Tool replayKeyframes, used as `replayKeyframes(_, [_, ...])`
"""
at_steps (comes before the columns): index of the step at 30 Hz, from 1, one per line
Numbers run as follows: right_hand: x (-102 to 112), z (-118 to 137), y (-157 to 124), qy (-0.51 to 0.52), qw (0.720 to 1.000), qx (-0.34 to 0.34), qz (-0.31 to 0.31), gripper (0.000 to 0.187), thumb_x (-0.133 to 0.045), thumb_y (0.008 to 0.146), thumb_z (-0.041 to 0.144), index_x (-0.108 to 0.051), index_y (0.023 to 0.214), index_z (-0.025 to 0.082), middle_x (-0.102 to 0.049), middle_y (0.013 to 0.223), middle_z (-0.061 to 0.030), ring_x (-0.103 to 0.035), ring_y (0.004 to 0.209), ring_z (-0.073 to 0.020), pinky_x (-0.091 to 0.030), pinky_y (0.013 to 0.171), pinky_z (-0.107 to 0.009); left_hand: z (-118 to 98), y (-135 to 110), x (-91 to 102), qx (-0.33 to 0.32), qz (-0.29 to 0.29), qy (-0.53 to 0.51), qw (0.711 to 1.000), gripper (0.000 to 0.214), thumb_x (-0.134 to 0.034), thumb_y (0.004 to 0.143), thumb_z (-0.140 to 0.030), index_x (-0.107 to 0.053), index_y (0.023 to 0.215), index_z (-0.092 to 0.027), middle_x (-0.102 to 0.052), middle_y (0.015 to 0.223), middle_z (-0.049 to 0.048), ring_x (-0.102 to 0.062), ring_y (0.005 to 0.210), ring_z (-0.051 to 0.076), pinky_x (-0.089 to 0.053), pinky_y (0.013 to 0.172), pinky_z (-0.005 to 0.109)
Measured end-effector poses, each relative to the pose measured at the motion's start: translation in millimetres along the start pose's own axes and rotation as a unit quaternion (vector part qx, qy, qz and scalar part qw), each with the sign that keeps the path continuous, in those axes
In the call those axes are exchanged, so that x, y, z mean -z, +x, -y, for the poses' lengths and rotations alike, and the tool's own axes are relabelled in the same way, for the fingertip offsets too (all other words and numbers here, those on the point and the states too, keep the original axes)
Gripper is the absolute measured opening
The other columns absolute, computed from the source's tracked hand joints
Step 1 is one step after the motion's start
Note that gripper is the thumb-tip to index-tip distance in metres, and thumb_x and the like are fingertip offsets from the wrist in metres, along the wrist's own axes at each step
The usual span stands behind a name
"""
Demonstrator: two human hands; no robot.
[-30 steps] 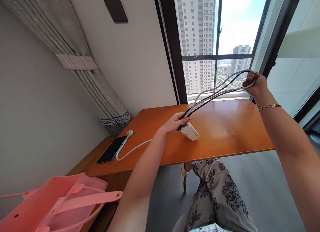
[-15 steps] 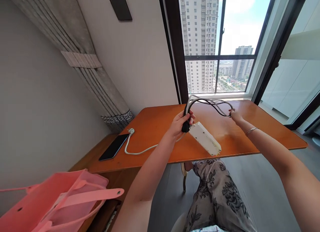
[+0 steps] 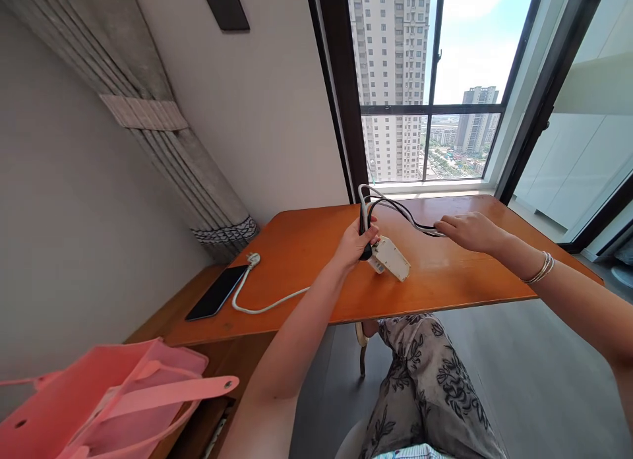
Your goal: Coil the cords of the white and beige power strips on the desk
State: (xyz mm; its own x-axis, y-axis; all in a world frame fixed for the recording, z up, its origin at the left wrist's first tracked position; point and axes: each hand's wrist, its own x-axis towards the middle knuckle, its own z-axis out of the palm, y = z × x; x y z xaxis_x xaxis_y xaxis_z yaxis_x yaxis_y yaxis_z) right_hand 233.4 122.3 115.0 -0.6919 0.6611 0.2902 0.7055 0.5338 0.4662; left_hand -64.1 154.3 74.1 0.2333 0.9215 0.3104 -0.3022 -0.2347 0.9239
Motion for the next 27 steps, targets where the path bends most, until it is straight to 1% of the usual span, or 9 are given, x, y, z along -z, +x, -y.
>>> replayKeyframes(4, [46,19,13,0.038,0.992,0.122,-0.004,0.028,-0.036,0.100,0.014,-0.063,0.106,0.017,-0.064,0.083,-0.0070,-0.049,0.056,-0.0131,-0.021,0.054,-0.031,-4,-3,-2.7,0.010,0.087,0.041,0.995,0.072,-0.092,0.051,-0.052,-0.056,0.105,-0.021,-0.042,0.068,-0.0098,-0.042,0.058,0.006,-0.042,0.066,0.026])
replayKeyframes(7, [71,35,27,0.140,0.978,0.153,-0.014,0.027,-0.037,0.102,0.020,-0.063,0.102,0.017,-0.064,0.082,-0.0059,-0.050,0.060,-0.0132,-0.026,0.056,-0.029,-5,-5,-5.6,0.039,0.174,0.042,0.983,0.088,-0.095,0.041,-0.054,-0.056,0.112,-0.022,-0.041,0.071,-0.0089,-0.043,0.060,0.007,-0.038,0.062,0.025])
replayKeyframes(10, [82,42,44,0.276,0.951,0.133,-0.038,0.024,-0.041,0.102,0.025,-0.063,0.098,0.016,-0.063,0.084,-0.0054,-0.053,0.068,-0.0141,-0.033,0.061,-0.027,-3,-7,-6.8,0.028,0.219,0.031,0.975,0.097,-0.092,0.032,-0.065,-0.057,0.111,-0.022,-0.044,0.075,-0.0062,-0.043,0.062,0.008,-0.033,0.058,0.025])
replayKeyframes(15, [78,45,59,0.438,0.897,0.032,-0.041,0.021,-0.046,0.099,0.026,-0.060,0.086,0.016,-0.058,0.073,-0.0009,-0.050,0.063,-0.0111,-0.037,0.061,-0.025,0,-8,-9.2,-0.001,0.221,0.039,0.975,0.090,-0.090,0.032,-0.068,-0.055,0.100,-0.020,-0.043,0.078,-0.0056,-0.037,0.059,0.006,-0.029,0.054,0.025])
replayKeyframes(18, [74,55,66,0.574,0.816,-0.055,-0.025,0.022,-0.048,0.098,0.031,-0.055,0.081,0.018,-0.053,0.067,0.0028,-0.046,0.051,-0.0080,-0.036,0.051,-0.023,1,-7,-14.7,-0.001,0.215,0.077,0.974,0.090,-0.095,0.032,-0.059,-0.053,0.101,-0.021,-0.044,0.078,-0.0058,-0.040,0.063,0.008,-0.032,0.055,0.024])
replayKeyframes(21, [73,68,79,0.708,0.691,-0.129,-0.071,0.027,-0.051,0.097,0.040,-0.050,0.079,0.020,-0.050,0.061,0.0056,-0.041,0.045,-0.0068,-0.035,0.044,-0.021,2,-4,-24.7,0.001,0.213,0.095,0.973,0.088,-0.098,0.031,-0.049,-0.054,0.103,-0.021,-0.049,0.079,-0.0045,-0.044,0.066,0.010,-0.036,0.056,0.024])
replayKeyframes(23, [72,74,90,0.760,0.622,-0.161,-0.098,0.031,-0.053,0.097,0.045,-0.049,0.077,0.022,-0.046,0.055,0.0070,-0.039,0.043,-0.0070,-0.036,0.042,-0.020,4,-4,-32.6,-0.008,0.177,0.092,0.980,0.075,-0.097,0.037,-0.044,-0.056,0.095,-0.020,-0.050,0.077,-0.0033,-0.047,0.068,0.012,-0.038,0.057,0.024])
replayKeyframes(25, [71,76,99,0.781,0.584,-0.193,-0.107,0.033,-0.055,0.096,0.046,-0.048,0.075,0.022,-0.045,0.052,0.0071,-0.041,0.042,-0.0074,-0.039,0.043,-0.020,6,-4,-39.2,-0.023,0.110,0.088,0.990,0.054,-0.093,0.051,-0.041,-0.058,0.087,-0.020,-0.052,0.074,-0.0018,-0.052,0.071,0.014,-0.041,0.060,0.025])
replayKeyframes(27, [69,72,105,0.780,0.574,-0.224,-0.107,0.031,-0.057,0.096,0.042,-0.049,0.074,0.021,-0.048,0.054,0.0060,-0.045,0.045,-0.0076,-0.042,0.046,-0.021,7,-4,-42.6,-0.018,0.057,0.103,0.993,0.036,-0.086,0.065,-0.039,-0.059,0.078,-0.019,-0.052,0.068,-0.0013,-0.053,0.068,0.014,-0.041,0.059,0.026])
